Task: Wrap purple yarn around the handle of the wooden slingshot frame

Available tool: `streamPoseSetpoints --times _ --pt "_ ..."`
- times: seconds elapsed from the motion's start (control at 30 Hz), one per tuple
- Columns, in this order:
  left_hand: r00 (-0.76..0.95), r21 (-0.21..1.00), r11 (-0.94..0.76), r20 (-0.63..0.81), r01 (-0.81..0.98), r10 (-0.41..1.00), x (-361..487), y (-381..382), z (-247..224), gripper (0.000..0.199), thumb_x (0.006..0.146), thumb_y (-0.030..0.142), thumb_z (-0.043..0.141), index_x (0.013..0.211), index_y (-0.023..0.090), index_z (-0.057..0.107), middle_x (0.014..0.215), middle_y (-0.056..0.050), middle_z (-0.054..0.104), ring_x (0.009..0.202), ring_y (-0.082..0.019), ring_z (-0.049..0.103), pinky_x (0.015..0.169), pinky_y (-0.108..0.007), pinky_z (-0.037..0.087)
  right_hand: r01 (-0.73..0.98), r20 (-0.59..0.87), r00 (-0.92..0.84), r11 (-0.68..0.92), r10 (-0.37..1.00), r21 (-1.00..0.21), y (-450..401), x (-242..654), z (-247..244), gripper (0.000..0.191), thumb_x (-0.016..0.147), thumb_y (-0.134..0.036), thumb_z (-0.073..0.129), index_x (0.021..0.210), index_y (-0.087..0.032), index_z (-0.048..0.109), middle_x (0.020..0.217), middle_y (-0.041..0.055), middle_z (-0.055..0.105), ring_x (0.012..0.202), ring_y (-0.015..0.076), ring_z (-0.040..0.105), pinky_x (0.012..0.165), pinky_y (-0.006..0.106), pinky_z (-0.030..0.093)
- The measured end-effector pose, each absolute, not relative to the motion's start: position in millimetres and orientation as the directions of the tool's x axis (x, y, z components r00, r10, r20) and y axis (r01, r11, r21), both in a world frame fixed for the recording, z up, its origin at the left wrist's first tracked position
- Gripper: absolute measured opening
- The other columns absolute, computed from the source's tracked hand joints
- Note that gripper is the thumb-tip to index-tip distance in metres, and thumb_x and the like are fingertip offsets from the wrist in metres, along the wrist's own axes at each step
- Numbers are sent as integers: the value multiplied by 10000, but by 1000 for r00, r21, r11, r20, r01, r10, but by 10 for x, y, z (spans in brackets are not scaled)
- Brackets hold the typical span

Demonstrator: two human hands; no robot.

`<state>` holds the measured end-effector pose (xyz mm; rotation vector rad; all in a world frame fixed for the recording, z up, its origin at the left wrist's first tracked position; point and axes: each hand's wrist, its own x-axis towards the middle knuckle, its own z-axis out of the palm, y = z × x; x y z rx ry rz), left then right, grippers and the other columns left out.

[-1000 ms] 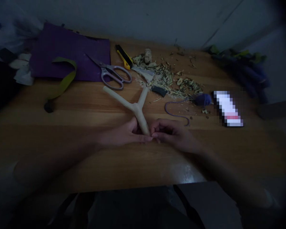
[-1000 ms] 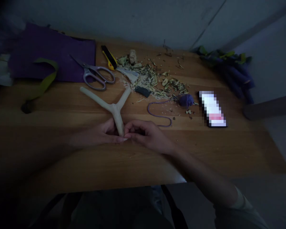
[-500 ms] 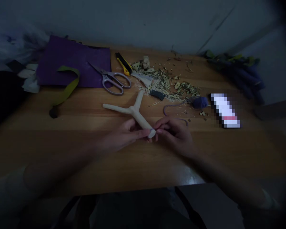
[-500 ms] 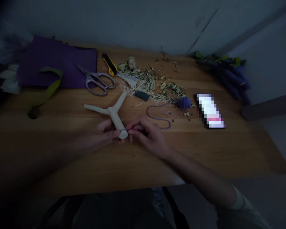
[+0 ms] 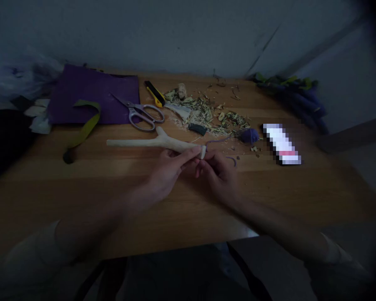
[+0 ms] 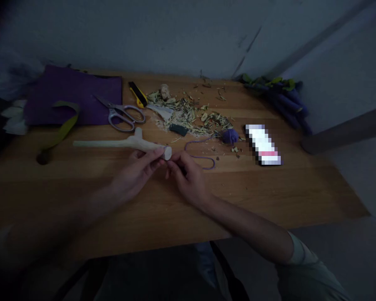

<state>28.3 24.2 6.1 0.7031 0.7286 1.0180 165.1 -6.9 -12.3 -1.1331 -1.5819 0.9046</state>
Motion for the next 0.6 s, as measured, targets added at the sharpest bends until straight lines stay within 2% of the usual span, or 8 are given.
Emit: streamPoseSetpoints --times 0.1,0.2,0.27,0.43,0.6 --pt "274 803 334 -221 -493 936 352 265 53 107 632 253 723 646 166 663 651 34 630 639 -62 558 646 -186 449 398 364 -106 375 925 -837 -101 1644 -136 95 873 -210 466 787 -189 502 640 -28 544 573 86 512 549 212 398" --pt "210 845 297 -224 -445 952 399 282 32 154 616 268 733 571 158 635 547 51 568 560 -49 510 576 -177 414 571 446 -161 451 881 -686 -139 1653 -94 70 864 -192 470 823 -186 527 687 -5 592 572 91 527 515 207 386" --pt "189 875 265 -203 -406 961 412 289 15 146 611 281 739 609 165 650 560 50 576 563 -51 509 572 -180 409 651 483 -241 509 842 -563 -153 1670 -44 72 862 -175 465 864 -183 537 707 9 623 552 95 538 495 211 382" --pt "150 933 199 -159 -300 976 395 294 -35 178 606 276 748 749 189 685 750 4 683 757 -132 614 731 -262 467 733 564 -368 604 739 -313 -126 1753 21 95 867 -168 469 901 -180 556 698 14 654 563 108 579 509 223 395" --pt "171 952 179 -138 -249 976 350 278 -83 197 636 290 727 802 197 678 791 4 698 817 -156 636 788 -297 472 750 598 -465 649 652 -124 -62 1896 -11 123 874 -167 478 957 -181 567 688 15 639 607 123 582 544 234 414"
